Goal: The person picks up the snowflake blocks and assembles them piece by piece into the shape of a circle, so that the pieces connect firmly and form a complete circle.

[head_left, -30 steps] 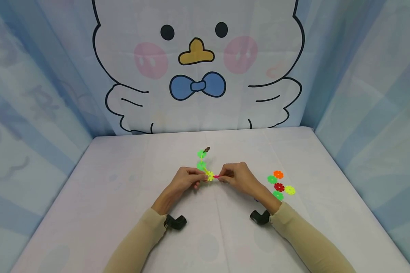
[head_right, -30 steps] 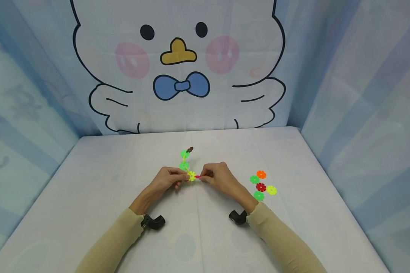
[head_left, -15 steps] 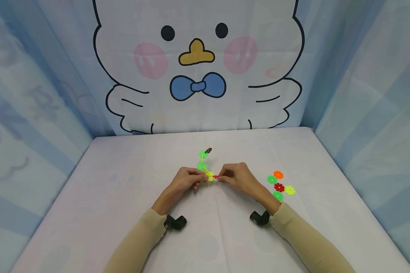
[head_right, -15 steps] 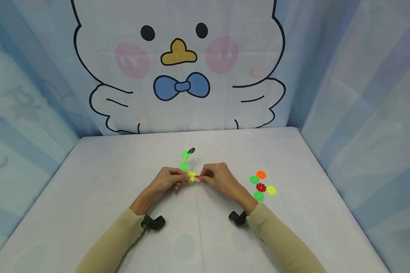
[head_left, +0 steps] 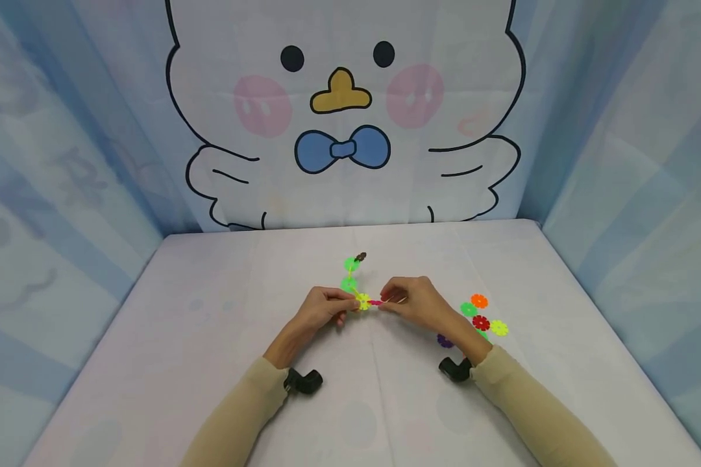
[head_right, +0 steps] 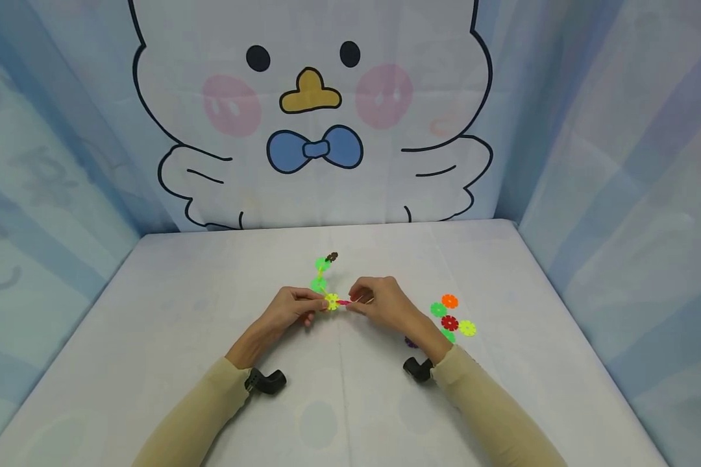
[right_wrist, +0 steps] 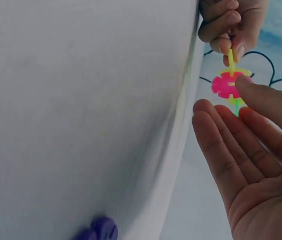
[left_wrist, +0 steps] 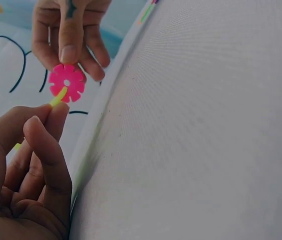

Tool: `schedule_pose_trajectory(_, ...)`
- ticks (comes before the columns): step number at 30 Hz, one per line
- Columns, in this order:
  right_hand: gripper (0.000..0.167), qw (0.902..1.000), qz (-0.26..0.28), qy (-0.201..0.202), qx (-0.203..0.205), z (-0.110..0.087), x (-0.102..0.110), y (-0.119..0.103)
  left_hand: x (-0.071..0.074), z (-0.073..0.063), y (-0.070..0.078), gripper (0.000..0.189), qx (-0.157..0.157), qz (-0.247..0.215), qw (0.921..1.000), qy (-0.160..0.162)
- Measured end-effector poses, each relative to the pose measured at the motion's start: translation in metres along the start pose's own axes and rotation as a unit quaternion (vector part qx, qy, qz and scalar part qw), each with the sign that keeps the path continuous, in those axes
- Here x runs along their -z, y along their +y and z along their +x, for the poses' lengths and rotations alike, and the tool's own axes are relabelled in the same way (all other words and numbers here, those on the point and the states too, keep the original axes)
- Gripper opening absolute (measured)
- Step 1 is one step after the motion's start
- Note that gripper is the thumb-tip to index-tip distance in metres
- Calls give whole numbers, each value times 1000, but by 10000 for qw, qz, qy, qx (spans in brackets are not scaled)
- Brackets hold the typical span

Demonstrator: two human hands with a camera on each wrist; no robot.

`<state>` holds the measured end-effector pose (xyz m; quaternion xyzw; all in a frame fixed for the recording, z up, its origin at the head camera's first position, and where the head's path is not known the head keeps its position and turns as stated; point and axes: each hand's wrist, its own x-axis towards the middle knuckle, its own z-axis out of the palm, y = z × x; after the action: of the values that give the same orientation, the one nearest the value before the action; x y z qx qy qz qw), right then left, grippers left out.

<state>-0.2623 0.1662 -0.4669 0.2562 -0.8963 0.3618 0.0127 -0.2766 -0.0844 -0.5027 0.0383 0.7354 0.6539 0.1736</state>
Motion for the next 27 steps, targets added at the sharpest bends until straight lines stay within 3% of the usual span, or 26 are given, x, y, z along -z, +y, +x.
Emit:
schedule_pose_trajectory(8, 6, 9966, -265, -698, -357, -8, 22, 10, 1, 0, 0, 19, 33, -5, 10000, -51)
schedule_pose_trajectory(19, 5, 9903, -569, -1160, -509, -41, 59, 31, 0, 2, -1, 21, -27, -60, 9998, -174)
schedule_pose_trajectory(27, 15, 9835, -469, -1657, -559, -59, 72, 41, 1, 0, 0, 21, -30, -64, 9999, -127)
